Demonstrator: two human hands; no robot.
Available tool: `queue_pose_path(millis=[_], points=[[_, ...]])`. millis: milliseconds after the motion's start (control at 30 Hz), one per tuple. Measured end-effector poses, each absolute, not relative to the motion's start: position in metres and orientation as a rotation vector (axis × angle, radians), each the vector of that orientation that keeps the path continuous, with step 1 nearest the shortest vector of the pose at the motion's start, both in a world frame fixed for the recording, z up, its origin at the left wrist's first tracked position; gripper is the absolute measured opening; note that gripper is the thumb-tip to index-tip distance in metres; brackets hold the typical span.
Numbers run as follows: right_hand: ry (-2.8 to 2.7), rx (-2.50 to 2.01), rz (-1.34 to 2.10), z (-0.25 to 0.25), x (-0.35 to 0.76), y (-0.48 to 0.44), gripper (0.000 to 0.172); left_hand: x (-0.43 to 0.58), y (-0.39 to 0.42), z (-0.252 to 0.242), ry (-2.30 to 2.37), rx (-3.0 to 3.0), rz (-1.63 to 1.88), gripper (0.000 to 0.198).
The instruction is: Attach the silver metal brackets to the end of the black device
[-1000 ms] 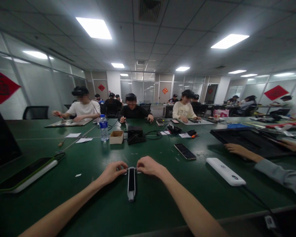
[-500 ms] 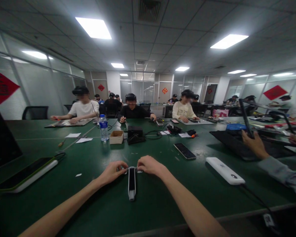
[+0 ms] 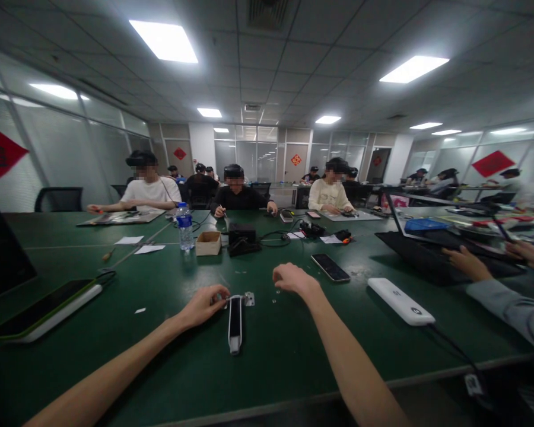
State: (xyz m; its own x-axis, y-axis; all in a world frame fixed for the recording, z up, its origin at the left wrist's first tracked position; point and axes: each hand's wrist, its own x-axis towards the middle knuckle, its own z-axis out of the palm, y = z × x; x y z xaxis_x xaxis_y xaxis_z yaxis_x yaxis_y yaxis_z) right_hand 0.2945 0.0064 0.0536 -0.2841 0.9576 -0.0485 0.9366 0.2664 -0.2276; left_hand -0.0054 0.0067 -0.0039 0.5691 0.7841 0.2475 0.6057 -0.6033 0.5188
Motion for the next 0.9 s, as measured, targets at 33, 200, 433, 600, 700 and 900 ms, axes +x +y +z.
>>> queue_pose_path(millis=[33,200,433,600,700,900], points=[[-2.401,-1.851,0.342,0.053,0.297,0.006,0.022,-0.005,0.006,-0.004,1.123,2.430,0.652,0.020],[-2.361,-1.990,0.460,0.042,0.298,0.011,0.027,-0.002,0.001,-0.001,1.113,2.446,0.654,0.021],[-2.375,-1.893,0.490,0.032,0.293,0.018,0.014,0.001,-0.001,0.000,1.152,2.450,0.650,0.021],[-2.435,-1.686,0.509,0.035,0.279,0.012,0.014,0.001,-0.004,0.003,1.148,2.444,0.633,0.020],[-2.426,-1.420,0.610,0.032,0.264,0.004,0.016,0.001,-0.005,0.004,1.156,2.440,0.625,0.020],[-2.343,-1.252,0.714,0.014,0.243,-0.003,0.022,0.001,-0.003,0.001,1.136,2.467,0.654,0.020]])
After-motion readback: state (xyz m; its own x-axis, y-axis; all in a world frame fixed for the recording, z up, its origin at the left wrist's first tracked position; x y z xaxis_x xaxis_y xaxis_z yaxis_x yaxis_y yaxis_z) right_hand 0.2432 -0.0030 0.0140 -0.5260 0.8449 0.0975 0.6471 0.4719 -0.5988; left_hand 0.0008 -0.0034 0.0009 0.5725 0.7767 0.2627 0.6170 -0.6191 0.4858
